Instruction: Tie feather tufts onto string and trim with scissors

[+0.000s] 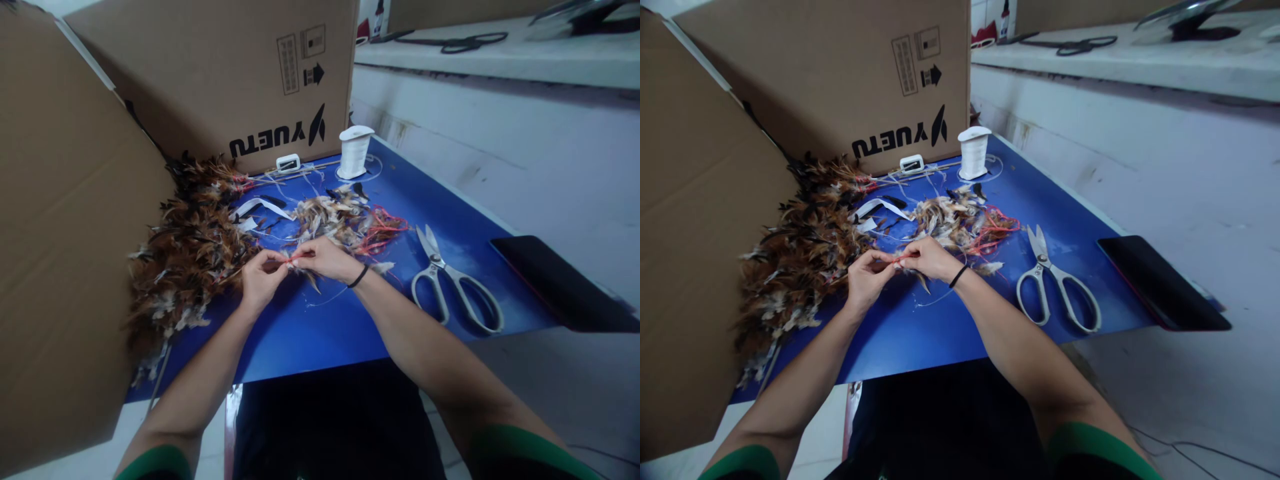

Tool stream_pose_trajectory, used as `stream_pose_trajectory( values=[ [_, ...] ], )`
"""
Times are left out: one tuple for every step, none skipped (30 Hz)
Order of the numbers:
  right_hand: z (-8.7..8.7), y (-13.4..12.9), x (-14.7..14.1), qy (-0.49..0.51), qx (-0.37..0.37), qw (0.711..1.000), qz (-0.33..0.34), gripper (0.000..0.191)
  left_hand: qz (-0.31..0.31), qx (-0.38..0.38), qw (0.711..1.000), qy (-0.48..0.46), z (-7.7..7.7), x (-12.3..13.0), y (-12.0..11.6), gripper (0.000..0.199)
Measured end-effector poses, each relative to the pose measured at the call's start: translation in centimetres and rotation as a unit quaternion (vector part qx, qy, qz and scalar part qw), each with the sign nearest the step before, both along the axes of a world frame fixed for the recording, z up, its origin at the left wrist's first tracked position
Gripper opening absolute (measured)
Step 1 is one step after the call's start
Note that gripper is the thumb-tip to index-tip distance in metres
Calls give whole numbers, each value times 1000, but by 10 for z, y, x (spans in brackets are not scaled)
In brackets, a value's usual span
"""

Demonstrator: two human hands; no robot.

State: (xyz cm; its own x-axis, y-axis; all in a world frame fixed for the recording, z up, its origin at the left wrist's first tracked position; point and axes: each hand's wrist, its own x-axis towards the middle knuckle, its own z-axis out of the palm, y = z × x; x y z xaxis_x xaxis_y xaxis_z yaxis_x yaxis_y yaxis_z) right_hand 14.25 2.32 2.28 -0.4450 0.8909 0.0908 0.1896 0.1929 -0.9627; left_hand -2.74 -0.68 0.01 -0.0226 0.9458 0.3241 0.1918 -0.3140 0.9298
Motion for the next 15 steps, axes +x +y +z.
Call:
stream_pose_trajectory(
  values=[
    [0, 0, 0, -5, 5, 1000, 0, 10, 2, 1, 1000, 1, 0, 0, 0, 19],
    [0, -1, 0, -11, 10, 1000, -2, 11, 3, 3, 1000, 0, 0, 0, 0, 19],
    [0, -2, -1, -18, 15, 1000, -5, 12, 4, 4, 1000, 0, 0, 0, 0, 19],
    [1, -2, -1, -25, 18, 999, -9, 12, 4, 5, 1000, 0, 0, 1, -1, 19],
    [1, -3, -1, -32, 20, 999, -14, 13, 4, 5, 1000, 0, 1, 1, -1, 19],
    [1, -3, -2, -37, 23, 999, -20, 13, 5, 5, 1000, 1, 1, 1, -1, 18],
    [1, -3, -2, -42, 26, 998, -25, 13, 6, 5, 1000, 3, 1, 1, -1, 18],
    [1, -4, -3, -46, 30, 998, -29, 12, 7, 4, 1000, 6, 1, 0, -1, 18],
    [0, -4, -3, -50, 36, 998, -33, 12, 9, 3, 1000, 8, 1, 0, 0, 17],
    [0, -4, -4, -54, 42, 997, -36, 12, 10, 3, 1000, 9, 0, 0, 0, 17],
    [-1, -4, -5, -57, 48, 996, -39, 12, 10, 1, 1000, 10, 0, 0, 0, 17],
    [-1, -3, -5, -59, 52, 996, -42, 11, 11, 0, 1000, 9, 0, 1, 0, 18],
    [-2, -3, -6, -60, 56, 996, -45, 11, 11, -3, 1000, 5, 0, 1, 0, 19],
    [-3, -3, -6, -60, 58, 995, -48, 11, 10, -8, 1000, -3, 0, 2, 0, 20],
    [-3, -3, -7, -61, 61, 995, -52, 12, 9, -14, 1000, -17, 1, 2, 0, 21]
  ],
)
